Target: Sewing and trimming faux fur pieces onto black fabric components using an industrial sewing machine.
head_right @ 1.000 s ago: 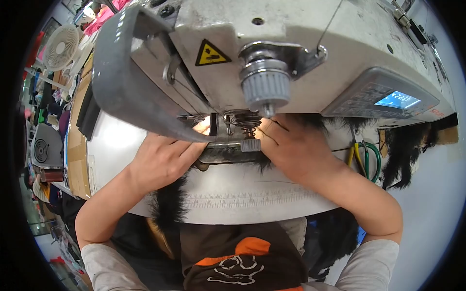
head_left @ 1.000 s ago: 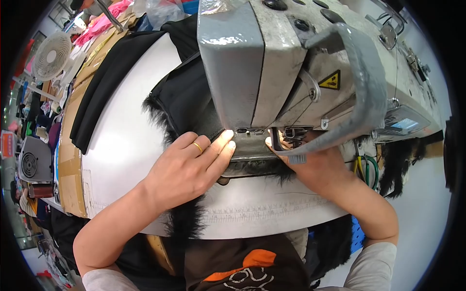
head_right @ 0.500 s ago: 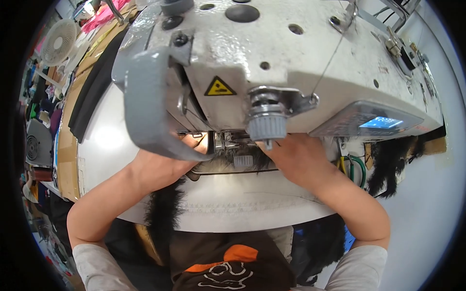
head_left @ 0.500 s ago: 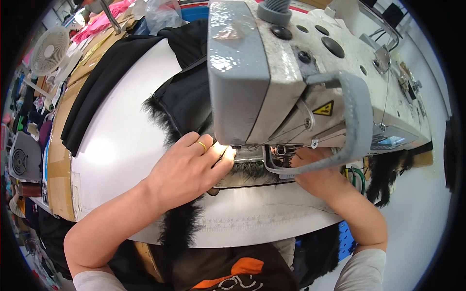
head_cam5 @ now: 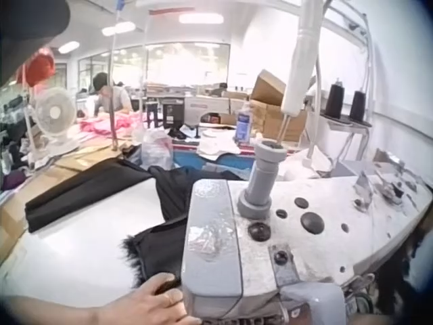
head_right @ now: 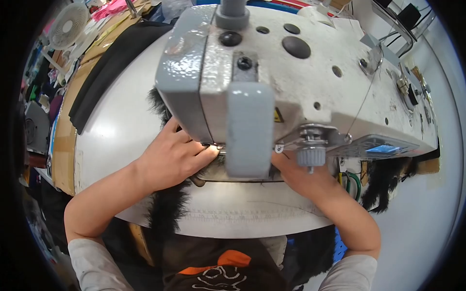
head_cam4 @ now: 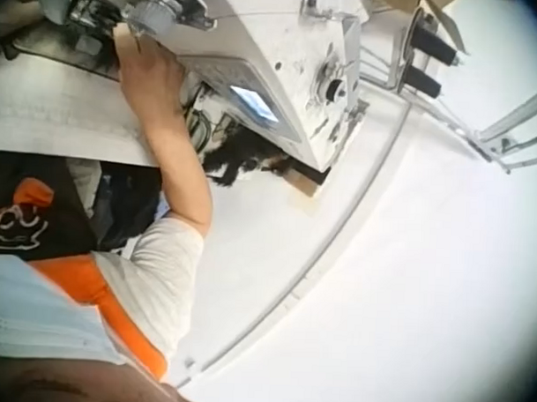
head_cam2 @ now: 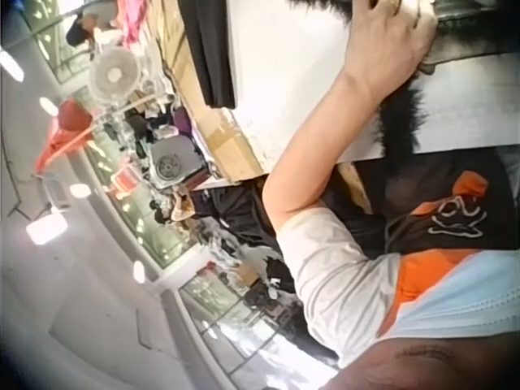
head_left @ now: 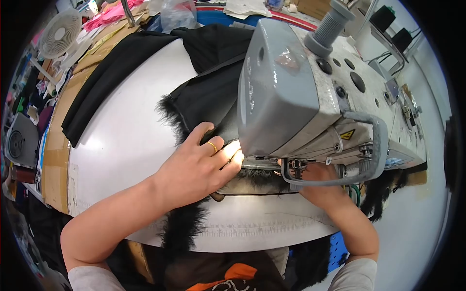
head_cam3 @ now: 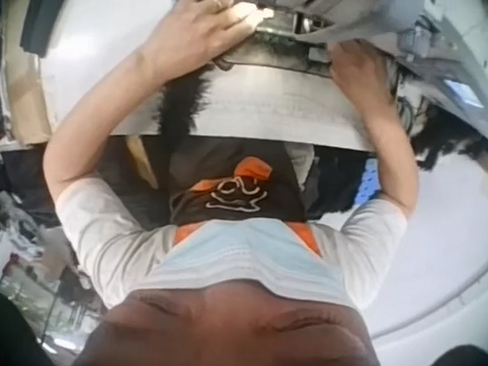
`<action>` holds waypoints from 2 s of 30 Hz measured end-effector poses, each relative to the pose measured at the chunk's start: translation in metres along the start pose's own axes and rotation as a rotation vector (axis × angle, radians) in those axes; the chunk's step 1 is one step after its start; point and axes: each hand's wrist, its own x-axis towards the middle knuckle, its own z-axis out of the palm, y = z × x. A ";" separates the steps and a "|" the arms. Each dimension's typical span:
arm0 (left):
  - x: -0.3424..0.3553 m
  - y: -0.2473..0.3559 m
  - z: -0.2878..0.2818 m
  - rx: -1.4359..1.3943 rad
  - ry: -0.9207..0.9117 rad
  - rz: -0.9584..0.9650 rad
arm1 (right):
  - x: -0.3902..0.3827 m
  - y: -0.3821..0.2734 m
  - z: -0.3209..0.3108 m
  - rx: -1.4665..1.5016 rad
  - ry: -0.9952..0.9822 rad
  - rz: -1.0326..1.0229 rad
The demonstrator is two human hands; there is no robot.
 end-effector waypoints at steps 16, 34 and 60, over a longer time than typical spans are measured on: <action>-0.005 0.006 0.010 0.064 0.020 -0.052 | -0.009 0.004 0.011 -0.109 -0.044 0.007; -0.007 0.012 0.001 -0.044 -0.022 -0.101 | 0.028 -0.060 0.010 -0.198 0.030 0.055; -0.015 0.008 -0.004 0.099 0.015 0.092 | 0.010 -0.014 -0.011 -0.087 -0.058 -0.105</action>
